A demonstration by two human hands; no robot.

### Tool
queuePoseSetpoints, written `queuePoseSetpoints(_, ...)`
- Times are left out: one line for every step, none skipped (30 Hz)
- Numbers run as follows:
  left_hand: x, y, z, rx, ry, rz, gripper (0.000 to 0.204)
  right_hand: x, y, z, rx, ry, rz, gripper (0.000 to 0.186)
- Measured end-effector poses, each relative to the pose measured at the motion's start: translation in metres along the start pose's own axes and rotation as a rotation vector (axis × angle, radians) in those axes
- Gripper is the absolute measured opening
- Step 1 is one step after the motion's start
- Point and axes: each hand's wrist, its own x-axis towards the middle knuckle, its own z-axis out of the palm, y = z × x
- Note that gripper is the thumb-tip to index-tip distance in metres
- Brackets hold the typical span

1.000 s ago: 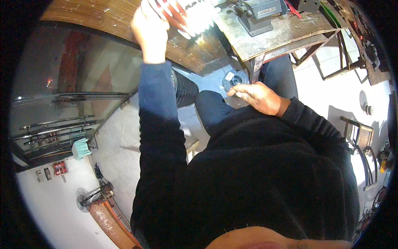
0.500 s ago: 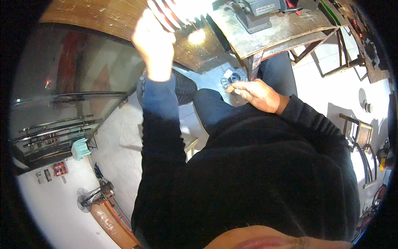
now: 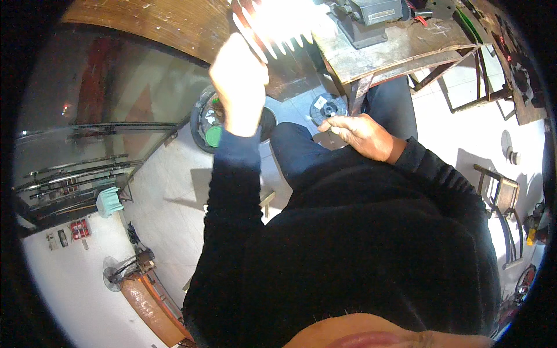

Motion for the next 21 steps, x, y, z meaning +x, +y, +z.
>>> queuePoseSetpoints(0.022, 0.004, -0.005, 0.053, -0.041, 0.161, 0.01, 0.0, 0.0, 0.001, -0.029, 0.022, -0.037, 0.025)
queuePoseSetpoints(0.046, 0.002, -0.009, 0.001, -0.002, 0.068, 0.009, 0.0, 0.0, 0.001, -0.058, 0.046, -0.07, 0.025)
queuePoseSetpoints(0.07, -0.004, -0.009, -0.085, 0.024, 0.07, 0.01, 0.0, 0.0, 0.002, -0.078, 0.075, -0.101, 0.025)
queuePoseSetpoints(0.091, -0.014, -0.009, -0.089, 0.08, -0.03, 0.012, -0.001, 0.0, 0.003, -0.092, 0.073, -0.117, 0.025)
queuePoseSetpoints(0.109, -0.025, -0.009, 0.093, 0.064, 0.036, 0.014, -0.001, 0.0, 0.004, -0.097, 0.074, -0.132, 0.025)
queuePoseSetpoints(0.123, -0.037, -0.006, 0.275, 0.06, 0.104, 0.017, -0.001, 0.0, 0.005, -0.095, 0.07, -0.144, 0.025)
queuePoseSetpoints(0.116, -0.048, 0.002, 0.168, 0.052, -0.003, 0.014, -0.002, 0.0, 0.004, -0.106, 0.061, -0.105, 0.026)
queuePoseSetpoints(0.114, -0.056, 0.003, 0.062, 0.056, -0.11, 0.011, -0.003, 0.001, 0.003, -0.107, 0.048, -0.061, 0.026)
queuePoseSetpoints(0.09, -0.062, 0.017, -0.56, 0.131, -0.495, 0.01, -0.003, 0.001, 0.002, -0.098, 0.036, -0.025, 0.026)
queuePoseSetpoints(0.06, -0.062, 0.027, -0.318, 0.089, -0.336, 0.01, -0.004, 0.001, 0.001, -0.097, 0.035, -0.019, 0.026)
queuePoseSetpoints(0.038, -0.058, 0.033, -0.129, 0.071, -0.368, 0.01, -0.004, 0.002, 0.0, -0.085, 0.038, -0.017, 0.026)
queuePoseSetpoints(0.012, -0.051, 0.042, -0.028, 0.063, -0.25, 0.01, -0.004, 0.002, -0.001, -0.07, 0.041, -0.01, 0.026)
queuePoseSetpoints(-0.009, -0.041, 0.037, 0.042, 0.053, -0.32, 0.01, -0.002, 0.003, -0.001, -0.099, 0.057, -0.057, 0.026)
queuePoseSetpoints(-0.027, -0.029, 0.034, 0.076, 0.058, -0.219, 0.011, -0.001, 0.003, -0.001, -0.126, 0.066, -0.101, 0.026)
queuePoseSetpoints(-0.034, -0.019, 0.028, 0.047, 0.052, -0.186, 0.011, -0.001, 0.003, -0.001, -0.147, 0.062, -0.145, 0.026)
queuePoseSetpoints(-0.031, -0.009, 0.018, -0.075, 0.046, -0.131, 0.012, 0.0, 0.003, -0.001, -0.124, 0.058, -0.125, 0.025)
queuePoseSetpoints(-0.021, -0.003, 0.01, -0.027, 0.064, -0.098, 0.014, -0.001, 0.002, 0.0, -0.093, 0.05, -0.107, 0.025)
queuePoseSetpoints(-0.001, 0.0, 0.001, -0.066, 0.042, -0.061, 0.015, -0.001, 0.0, 0.0, -0.06, 0.046, -0.088, 0.025)
queuePoseSetpoints(0.022, -0.002, -0.004, -0.129, 0.032, -0.024, 0.019, -0.001, -0.002, -0.001, -0.073, 0.025, -0.061, 0.026)
queuePoseSetpoints(0.048, -0.006, -0.008, -0.042, 0.069, -0.004, 0.023, -0.002, -0.003, -0.004, -0.085, 0.004, -0.028, 0.026)
queuePoseSetpoints(0.074, -0.014, -0.01, -0.023, 0.096, 0.063, 0.027, -0.004, -0.005, -0.004, -0.097, -0.018, 0.004, 0.027)
